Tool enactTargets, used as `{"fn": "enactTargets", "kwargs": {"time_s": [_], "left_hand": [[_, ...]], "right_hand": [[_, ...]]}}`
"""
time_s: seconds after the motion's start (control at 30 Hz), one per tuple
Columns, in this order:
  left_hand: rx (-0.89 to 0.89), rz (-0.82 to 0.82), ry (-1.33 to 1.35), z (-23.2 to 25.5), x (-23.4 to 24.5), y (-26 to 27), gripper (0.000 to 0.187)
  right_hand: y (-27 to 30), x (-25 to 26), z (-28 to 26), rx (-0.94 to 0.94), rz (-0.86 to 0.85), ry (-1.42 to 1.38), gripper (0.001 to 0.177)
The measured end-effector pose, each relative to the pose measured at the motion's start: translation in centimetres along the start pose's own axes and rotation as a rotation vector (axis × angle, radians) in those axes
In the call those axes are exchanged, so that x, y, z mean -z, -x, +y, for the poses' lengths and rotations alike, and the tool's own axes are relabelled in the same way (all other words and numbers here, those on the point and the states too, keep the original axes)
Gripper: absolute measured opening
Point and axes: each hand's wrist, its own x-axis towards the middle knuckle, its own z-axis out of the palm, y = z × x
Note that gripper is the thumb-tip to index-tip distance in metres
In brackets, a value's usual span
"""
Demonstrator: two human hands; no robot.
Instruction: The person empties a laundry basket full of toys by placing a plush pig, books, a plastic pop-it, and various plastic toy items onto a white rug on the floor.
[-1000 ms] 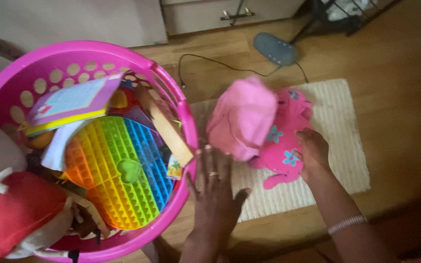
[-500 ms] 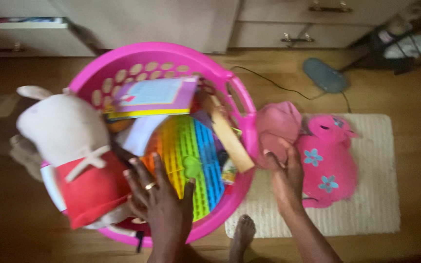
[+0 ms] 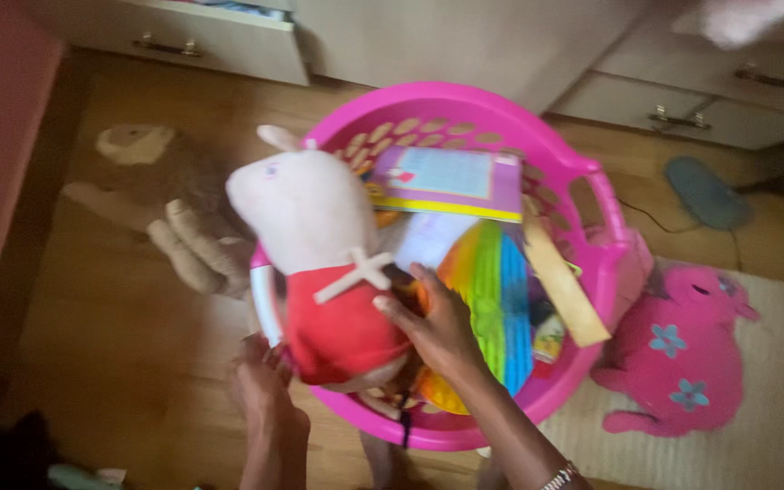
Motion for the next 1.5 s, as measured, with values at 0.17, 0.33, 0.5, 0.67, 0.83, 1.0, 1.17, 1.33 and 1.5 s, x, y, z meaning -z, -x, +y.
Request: {"fn": "enactTargets", "kwargs": {"time_s": [0.17,0.33,0.5,0.67,0.83,1.0,1.17,1.33,1.5], "left_hand": [[0.091,-0.282,0.098,0.2,1.1,-2.0,0.045],[0.121,-0.408,0.060,2.0,-0.2,0.0,0.058],[0.244,-0.348,-0.273,4.1,-1.4,1.9,0.075],[0.082,-0.418,-0.264,3.2,-1.4,1.7,0.080],[0.132,-0.286,-0.423,2.3,-1.5,3.4,0.079],[0.234,-0.588,-0.068,1.9,-1.1,6.8,0.076],[0.202,-0.662,-0.048,1.3,-3.7,11.2,0.078],[0.232,-0.642,-0.270,2.1,-8.3,18.5,0.079],[0.202,-0.919,-0.156,-2.0,-14.0,26.5,0.078]], "right_hand": [[0.1,-5.7,-2.9,0.253,-0.004,0.543,0.114],[0.3,-8.7,-4.4,0.150,0.075,0.524,0.133],[-0.4,-7.8,-5.1,0.013,0.078,0.676,0.125],[0.0,-4.1,-3.7,0.240,0.018,0.292,0.117],[3.0,-1.1,-1.5,0.203,-0.037,-0.002,0.115],[6.0,3.3,0.6,0.090,-0.109,-0.498,0.125],[7.2,9.3,2.2,0.052,-0.137,-0.512,0.133],[8.8,16.2,5.1,0.136,-0.172,-0.663,0.135],[11.1,24.3,11.1,0.182,-0.152,-0.720,0.129]]}}
